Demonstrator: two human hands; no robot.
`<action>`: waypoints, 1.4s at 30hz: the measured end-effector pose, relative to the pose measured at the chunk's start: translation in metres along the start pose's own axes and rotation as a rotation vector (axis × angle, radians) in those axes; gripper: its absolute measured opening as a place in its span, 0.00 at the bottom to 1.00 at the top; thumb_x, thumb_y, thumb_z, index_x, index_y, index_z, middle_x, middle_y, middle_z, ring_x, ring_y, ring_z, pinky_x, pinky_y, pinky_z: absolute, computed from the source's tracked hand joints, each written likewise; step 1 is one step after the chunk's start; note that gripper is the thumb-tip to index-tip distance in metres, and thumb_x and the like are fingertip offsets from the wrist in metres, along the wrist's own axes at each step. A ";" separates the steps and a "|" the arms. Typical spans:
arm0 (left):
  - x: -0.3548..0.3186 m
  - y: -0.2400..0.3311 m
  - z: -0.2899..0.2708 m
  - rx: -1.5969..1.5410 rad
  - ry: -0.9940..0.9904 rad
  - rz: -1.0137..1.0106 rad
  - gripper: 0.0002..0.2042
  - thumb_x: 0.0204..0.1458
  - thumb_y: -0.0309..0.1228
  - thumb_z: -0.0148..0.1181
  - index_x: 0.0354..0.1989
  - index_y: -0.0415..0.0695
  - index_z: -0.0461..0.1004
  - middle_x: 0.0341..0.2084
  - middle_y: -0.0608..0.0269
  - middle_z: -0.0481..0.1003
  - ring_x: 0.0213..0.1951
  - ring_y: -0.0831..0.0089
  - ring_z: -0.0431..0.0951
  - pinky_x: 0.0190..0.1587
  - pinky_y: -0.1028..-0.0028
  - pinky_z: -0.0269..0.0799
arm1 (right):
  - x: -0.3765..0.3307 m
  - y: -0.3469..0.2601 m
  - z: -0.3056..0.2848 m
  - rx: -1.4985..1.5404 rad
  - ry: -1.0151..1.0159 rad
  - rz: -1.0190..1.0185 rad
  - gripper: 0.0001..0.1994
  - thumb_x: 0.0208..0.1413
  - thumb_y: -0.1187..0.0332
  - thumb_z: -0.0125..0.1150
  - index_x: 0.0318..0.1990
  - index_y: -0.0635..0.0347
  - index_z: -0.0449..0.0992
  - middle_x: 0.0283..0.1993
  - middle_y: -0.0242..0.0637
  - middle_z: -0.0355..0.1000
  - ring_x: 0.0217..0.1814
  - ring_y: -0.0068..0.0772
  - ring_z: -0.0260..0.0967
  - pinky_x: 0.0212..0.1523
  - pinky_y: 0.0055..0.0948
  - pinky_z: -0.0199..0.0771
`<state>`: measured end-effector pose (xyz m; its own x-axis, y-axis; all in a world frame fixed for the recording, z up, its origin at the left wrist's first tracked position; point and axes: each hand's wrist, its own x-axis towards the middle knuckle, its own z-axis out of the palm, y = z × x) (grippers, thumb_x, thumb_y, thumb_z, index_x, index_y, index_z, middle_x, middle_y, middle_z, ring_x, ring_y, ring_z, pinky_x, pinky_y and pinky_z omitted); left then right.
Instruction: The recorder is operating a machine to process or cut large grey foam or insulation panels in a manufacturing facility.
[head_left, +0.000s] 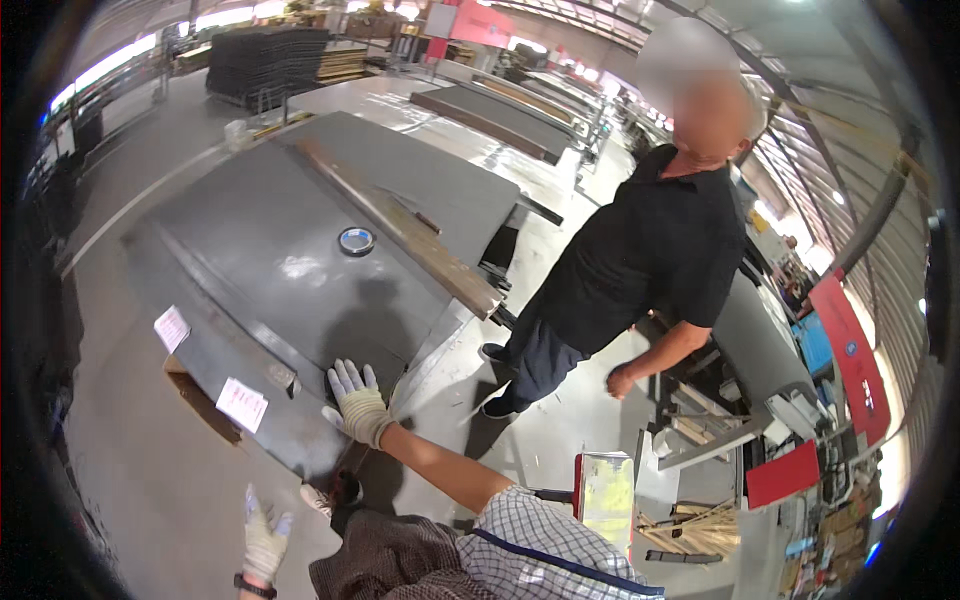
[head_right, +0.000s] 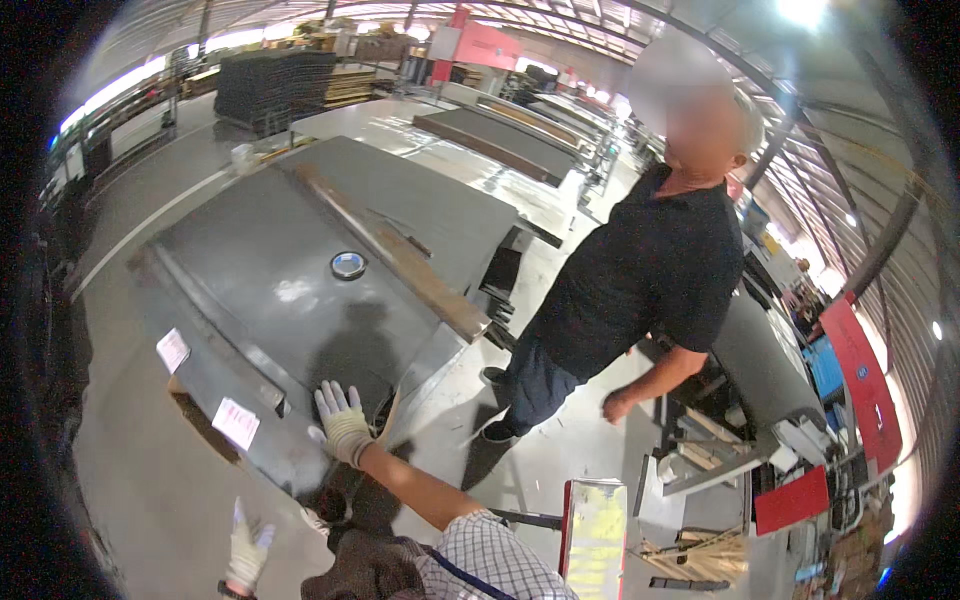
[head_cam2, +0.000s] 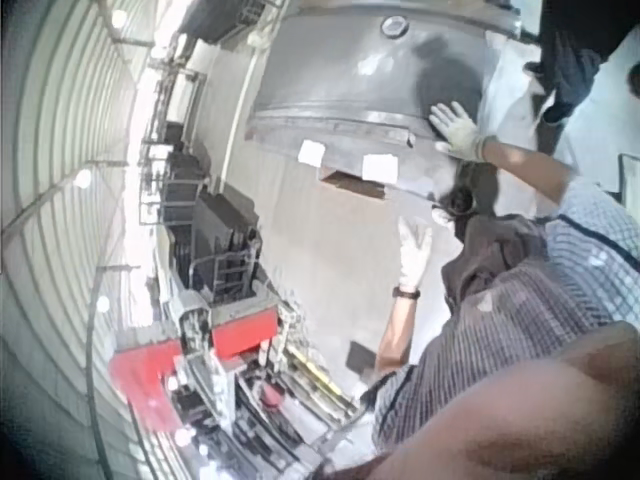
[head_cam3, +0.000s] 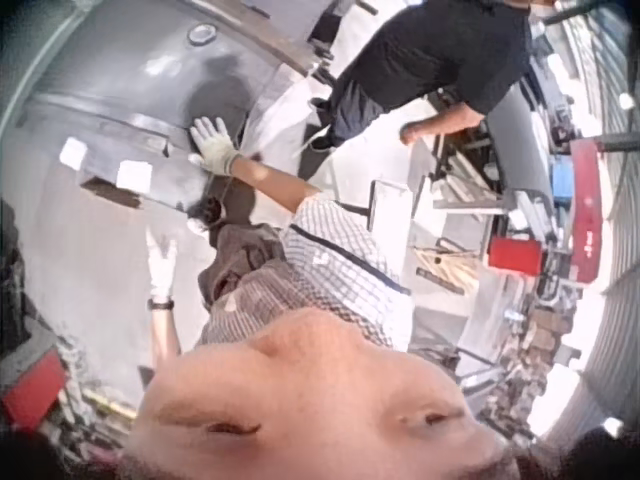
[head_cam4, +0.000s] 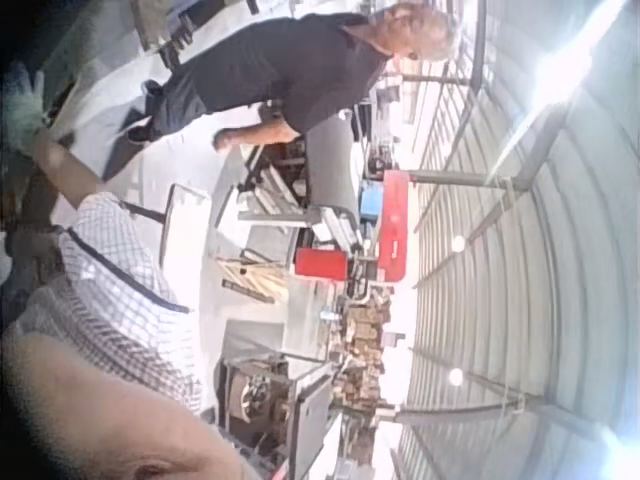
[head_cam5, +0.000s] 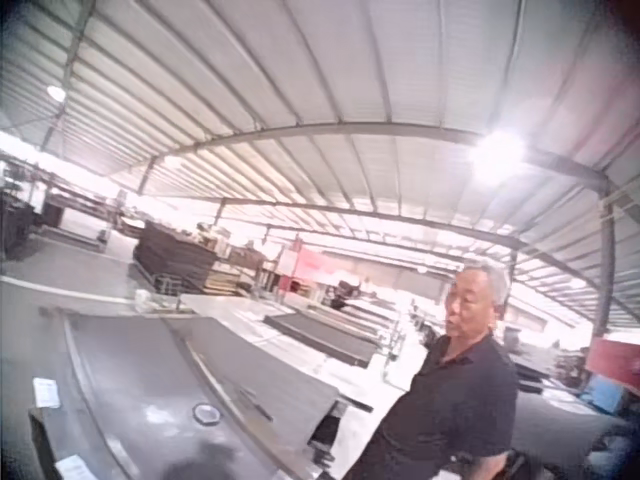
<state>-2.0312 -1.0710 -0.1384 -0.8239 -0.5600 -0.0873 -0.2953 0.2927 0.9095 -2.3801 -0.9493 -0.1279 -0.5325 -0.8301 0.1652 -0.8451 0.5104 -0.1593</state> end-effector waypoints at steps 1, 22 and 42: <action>-0.002 0.028 0.008 -0.004 -0.042 0.030 0.45 0.55 0.25 0.63 0.76 0.36 0.38 0.70 0.39 0.56 0.63 0.49 0.71 0.60 0.59 0.74 | -0.007 0.001 0.011 0.013 0.019 -0.031 0.41 0.60 0.46 0.53 0.72 0.68 0.55 0.79 0.55 0.45 0.81 0.56 0.40 0.77 0.59 0.35; 0.032 0.085 0.168 -0.091 -0.003 -0.099 0.41 0.55 0.41 0.69 0.71 0.34 0.54 0.59 0.36 0.69 0.62 0.45 0.70 0.66 0.61 0.64 | -0.247 0.089 0.023 0.511 -0.143 0.358 0.25 0.60 0.61 0.60 0.62 0.64 0.69 0.54 0.60 0.73 0.52 0.55 0.73 0.51 0.42 0.74; 0.205 0.099 0.278 -0.728 0.715 -0.328 0.33 0.61 0.30 0.63 0.73 0.41 0.56 0.58 0.59 0.72 0.55 0.71 0.72 0.58 0.71 0.70 | 0.117 0.419 -0.111 0.454 0.458 -0.064 0.13 0.58 0.71 0.61 0.50 0.63 0.77 0.53 0.48 0.75 0.56 0.53 0.71 0.60 0.46 0.70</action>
<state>-2.3637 -0.9410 -0.1796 -0.2121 -0.9205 -0.3281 0.1030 -0.3550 0.9292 -2.8020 -0.8082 -0.0676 -0.5330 -0.6248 0.5705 -0.8250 0.2343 -0.5142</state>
